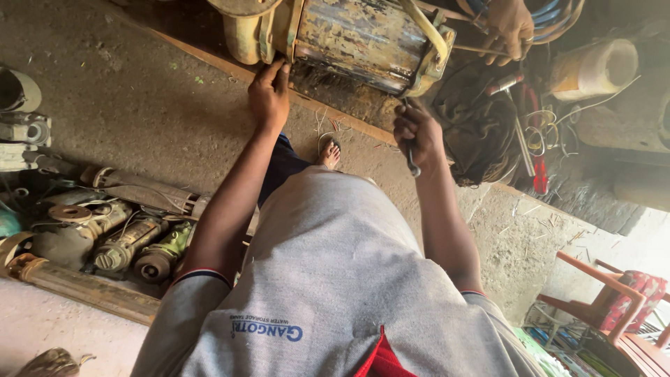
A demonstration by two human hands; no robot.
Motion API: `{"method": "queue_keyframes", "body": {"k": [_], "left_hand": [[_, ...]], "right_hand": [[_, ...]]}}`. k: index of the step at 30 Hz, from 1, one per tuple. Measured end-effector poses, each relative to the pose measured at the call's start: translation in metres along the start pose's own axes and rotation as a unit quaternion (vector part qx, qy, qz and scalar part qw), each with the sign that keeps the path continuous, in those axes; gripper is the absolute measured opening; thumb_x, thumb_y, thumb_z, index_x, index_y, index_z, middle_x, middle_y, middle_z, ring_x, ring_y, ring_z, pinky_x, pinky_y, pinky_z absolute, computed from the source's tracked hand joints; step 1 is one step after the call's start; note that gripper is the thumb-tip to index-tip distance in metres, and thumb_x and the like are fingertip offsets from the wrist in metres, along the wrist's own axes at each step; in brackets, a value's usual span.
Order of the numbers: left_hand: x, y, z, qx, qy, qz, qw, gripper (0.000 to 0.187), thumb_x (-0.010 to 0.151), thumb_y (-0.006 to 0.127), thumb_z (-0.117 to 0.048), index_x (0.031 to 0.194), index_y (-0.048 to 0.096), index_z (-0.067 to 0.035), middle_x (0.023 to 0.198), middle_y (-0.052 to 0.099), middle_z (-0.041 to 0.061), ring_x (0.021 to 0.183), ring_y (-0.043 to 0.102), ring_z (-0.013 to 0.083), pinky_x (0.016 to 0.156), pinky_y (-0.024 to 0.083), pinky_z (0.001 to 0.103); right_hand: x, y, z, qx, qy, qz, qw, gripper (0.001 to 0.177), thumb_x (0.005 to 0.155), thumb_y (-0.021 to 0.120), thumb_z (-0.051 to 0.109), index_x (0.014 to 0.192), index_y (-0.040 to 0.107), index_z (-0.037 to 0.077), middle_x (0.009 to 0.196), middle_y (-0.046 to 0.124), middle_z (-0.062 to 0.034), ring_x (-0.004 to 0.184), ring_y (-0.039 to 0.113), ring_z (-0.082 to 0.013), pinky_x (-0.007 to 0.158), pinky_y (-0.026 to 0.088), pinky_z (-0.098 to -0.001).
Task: The person uses a wrench and a hammer to loosen and adjust bolts on a motor mounted on a wooden board. They repeatedly tap the wrench with the hammer to loosen the bolts and then manually tighten them.
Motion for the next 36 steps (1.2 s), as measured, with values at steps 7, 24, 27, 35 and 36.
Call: {"method": "queue_keyframes", "body": {"k": [7, 24, 27, 35, 36], "left_hand": [[-0.001, 0.001, -0.005, 0.005, 0.044, -0.028, 0.999, 0.026, 0.104, 0.071, -0.024, 0.119, 0.076, -0.002, 0.101, 0.08, 0.014, 0.084, 0.077, 0.0189, 0.072, 0.058, 0.031], [0.002, 0.001, -0.003, -0.049, -0.017, 0.025, 0.998, 0.029, 0.104, 0.067, -0.025, 0.124, 0.073, -0.004, 0.105, 0.08, 0.011, 0.079, 0.078, 0.0152, 0.065, 0.059, 0.029], [0.001, 0.0, -0.009, -0.058, -0.021, 0.015, 0.998, 0.029, 0.105, 0.068, -0.025, 0.124, 0.072, -0.004, 0.106, 0.08, 0.011, 0.08, 0.079, 0.015, 0.068, 0.061, 0.029], [-0.001, -0.002, -0.011, -0.055, -0.008, 0.0, 0.998, 0.024, 0.103, 0.069, -0.021, 0.117, 0.075, -0.003, 0.1, 0.079, 0.011, 0.077, 0.077, 0.0157, 0.067, 0.059, 0.03], [-0.004, -0.002, -0.011, -0.06, 0.001, 0.001, 0.998, 0.023, 0.104, 0.069, -0.021, 0.117, 0.075, -0.003, 0.1, 0.079, 0.011, 0.077, 0.077, 0.0159, 0.068, 0.059, 0.03]], "right_hand": [[-0.015, -0.022, 0.0, -0.328, -0.144, -0.075, 0.931, 0.046, 0.108, 0.04, 0.009, 0.152, 0.048, 0.017, 0.075, 0.048, 0.0021, 0.051, 0.037, -0.0046, 0.041, 0.028, -0.0214], [0.041, -0.054, -0.032, -0.323, -0.29, 0.008, 0.901, 0.029, 0.116, 0.042, 0.015, 0.144, 0.046, 0.01, 0.097, 0.059, -0.0029, 0.067, 0.045, -0.0067, 0.055, 0.036, -0.0215], [0.029, -0.035, -0.035, -0.337, -0.303, 0.037, 0.89, 0.033, 0.116, 0.041, 0.013, 0.149, 0.041, 0.009, 0.108, 0.064, -0.0061, 0.08, 0.059, -0.0111, 0.065, 0.049, -0.0275], [0.028, -0.008, 0.01, -0.056, 0.053, -0.064, 0.995, 0.025, 0.112, 0.041, 0.004, 0.137, 0.04, 0.0, 0.088, 0.054, -0.0071, 0.061, 0.045, -0.0086, 0.048, 0.039, -0.0209], [0.023, -0.004, 0.01, 0.021, 0.099, -0.033, 0.994, 0.02, 0.115, 0.041, 0.003, 0.133, 0.038, -0.005, 0.091, 0.052, -0.0079, 0.065, 0.046, -0.0094, 0.05, 0.039, -0.0206]]}}
Point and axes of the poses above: each hand's wrist, its own x-axis towards the middle knuckle, its own y-axis out of the palm, z = x × y, the point moved 6 cm from there along x, towards the middle knuckle
